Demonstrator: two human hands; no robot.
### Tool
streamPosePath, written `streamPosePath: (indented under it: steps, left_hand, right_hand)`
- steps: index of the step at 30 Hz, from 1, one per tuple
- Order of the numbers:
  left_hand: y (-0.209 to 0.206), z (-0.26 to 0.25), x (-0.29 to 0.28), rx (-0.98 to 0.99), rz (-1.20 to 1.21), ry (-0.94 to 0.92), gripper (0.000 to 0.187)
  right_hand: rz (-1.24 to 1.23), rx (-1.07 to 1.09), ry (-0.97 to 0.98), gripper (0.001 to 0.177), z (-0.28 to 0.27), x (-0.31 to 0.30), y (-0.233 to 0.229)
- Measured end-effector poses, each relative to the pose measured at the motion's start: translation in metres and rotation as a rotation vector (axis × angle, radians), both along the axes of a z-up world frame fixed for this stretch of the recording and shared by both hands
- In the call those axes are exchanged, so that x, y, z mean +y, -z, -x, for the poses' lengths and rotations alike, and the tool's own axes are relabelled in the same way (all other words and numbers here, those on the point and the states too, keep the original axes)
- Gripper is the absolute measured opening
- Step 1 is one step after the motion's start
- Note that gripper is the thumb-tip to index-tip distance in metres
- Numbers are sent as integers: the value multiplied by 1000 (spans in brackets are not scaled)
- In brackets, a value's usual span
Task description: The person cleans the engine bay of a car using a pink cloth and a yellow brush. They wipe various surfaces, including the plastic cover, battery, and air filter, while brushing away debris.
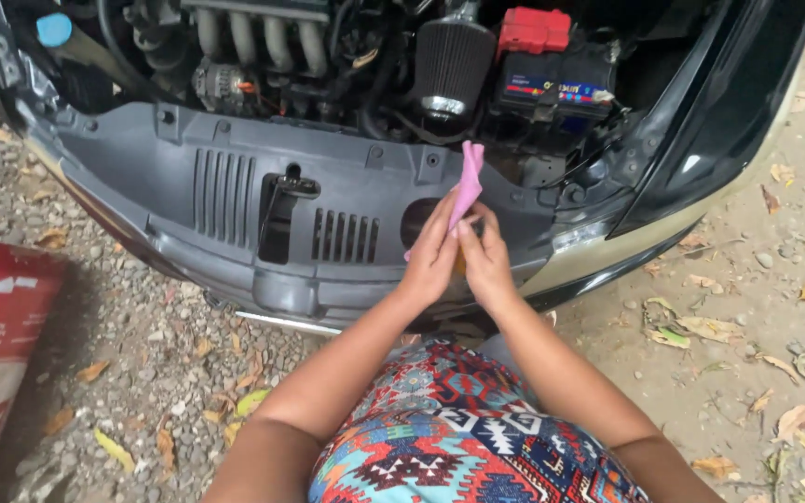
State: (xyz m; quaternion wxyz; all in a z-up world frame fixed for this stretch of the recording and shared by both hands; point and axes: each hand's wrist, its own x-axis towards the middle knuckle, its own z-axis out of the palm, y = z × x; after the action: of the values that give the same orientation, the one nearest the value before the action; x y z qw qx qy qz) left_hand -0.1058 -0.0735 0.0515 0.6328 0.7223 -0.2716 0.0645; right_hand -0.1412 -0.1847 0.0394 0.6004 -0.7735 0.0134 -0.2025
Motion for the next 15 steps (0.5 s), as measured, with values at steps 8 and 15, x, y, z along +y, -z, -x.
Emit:
streamPosePath:
  steps: [8,15]
  left_hand:
    - [-30,-11,20,-42,-80,293,116]
    - [-58,-17,12,-124,-180,189,98]
  right_hand:
    - [-684,-45,-260,27,-8,6,-6]
    - [-243,-74,-313,33,-16,1,-27]
